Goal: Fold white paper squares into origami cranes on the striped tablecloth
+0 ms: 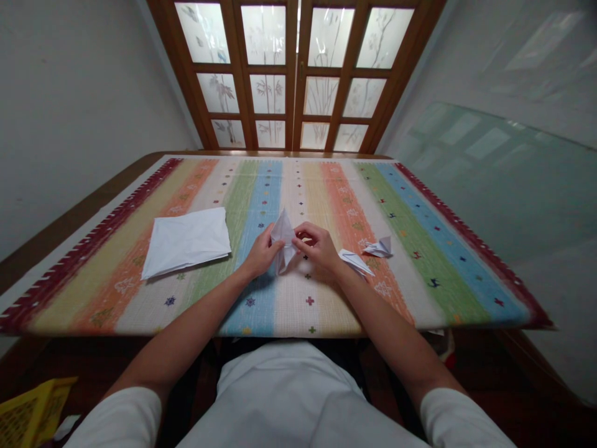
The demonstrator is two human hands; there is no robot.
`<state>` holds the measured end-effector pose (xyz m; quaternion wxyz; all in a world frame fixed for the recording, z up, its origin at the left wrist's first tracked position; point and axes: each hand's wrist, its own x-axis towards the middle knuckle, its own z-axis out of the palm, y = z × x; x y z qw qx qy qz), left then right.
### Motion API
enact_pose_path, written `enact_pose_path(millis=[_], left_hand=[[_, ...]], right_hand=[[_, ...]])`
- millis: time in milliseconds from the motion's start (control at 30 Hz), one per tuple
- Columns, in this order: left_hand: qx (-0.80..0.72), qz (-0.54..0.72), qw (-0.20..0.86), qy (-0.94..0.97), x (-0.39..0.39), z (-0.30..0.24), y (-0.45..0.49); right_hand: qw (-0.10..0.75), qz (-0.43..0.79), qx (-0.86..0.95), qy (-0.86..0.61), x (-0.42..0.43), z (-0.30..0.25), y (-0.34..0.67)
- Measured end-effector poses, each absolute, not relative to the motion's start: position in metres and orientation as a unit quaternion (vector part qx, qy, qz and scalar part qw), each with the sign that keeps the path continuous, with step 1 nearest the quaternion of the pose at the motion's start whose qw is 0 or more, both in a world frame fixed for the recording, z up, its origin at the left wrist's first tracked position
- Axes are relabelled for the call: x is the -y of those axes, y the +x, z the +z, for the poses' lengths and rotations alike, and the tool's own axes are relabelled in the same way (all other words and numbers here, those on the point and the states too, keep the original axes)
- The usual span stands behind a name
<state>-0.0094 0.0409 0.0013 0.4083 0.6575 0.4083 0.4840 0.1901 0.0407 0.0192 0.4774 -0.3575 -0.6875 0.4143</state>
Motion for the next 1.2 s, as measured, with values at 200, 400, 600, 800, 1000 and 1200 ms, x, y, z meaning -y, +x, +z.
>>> enact_pose_path(millis=[200,400,600,800,1000,1200], left_hand=[[-0.36,0.475,0.47,0.651,-0.043,0.002,-0.011],[-0.329,0.481,0.481,0.655,-0.042,0.003,-0.01],[-0.343,0.494,0.417,0.681,-0.045,0.002,-0.014],[-0.346,0.511,0.358,0.701,-0.043,0.003,-0.012],[-0.338,0.508,0.289,0.738,-0.037,0.007,-0.012],[-0.326,0.513,0.213,0.765,-0.037,0.006,-0.014]], right_hand=[[0.506,0.421,0.663,-0.357,-0.044,0.017,0.192],[0.533,0.41,0.642,-0.369,-0.052,0.007,0.194],[0.54,0.415,0.632,-0.369,-0.058,0.003,0.196],[0.547,0.422,0.623,-0.367,-0.063,-0.002,0.2],[0.54,0.432,0.638,-0.338,-0.067,-0.005,0.199],[0.549,0.442,0.63,-0.327,-0.067,-0.005,0.197]])
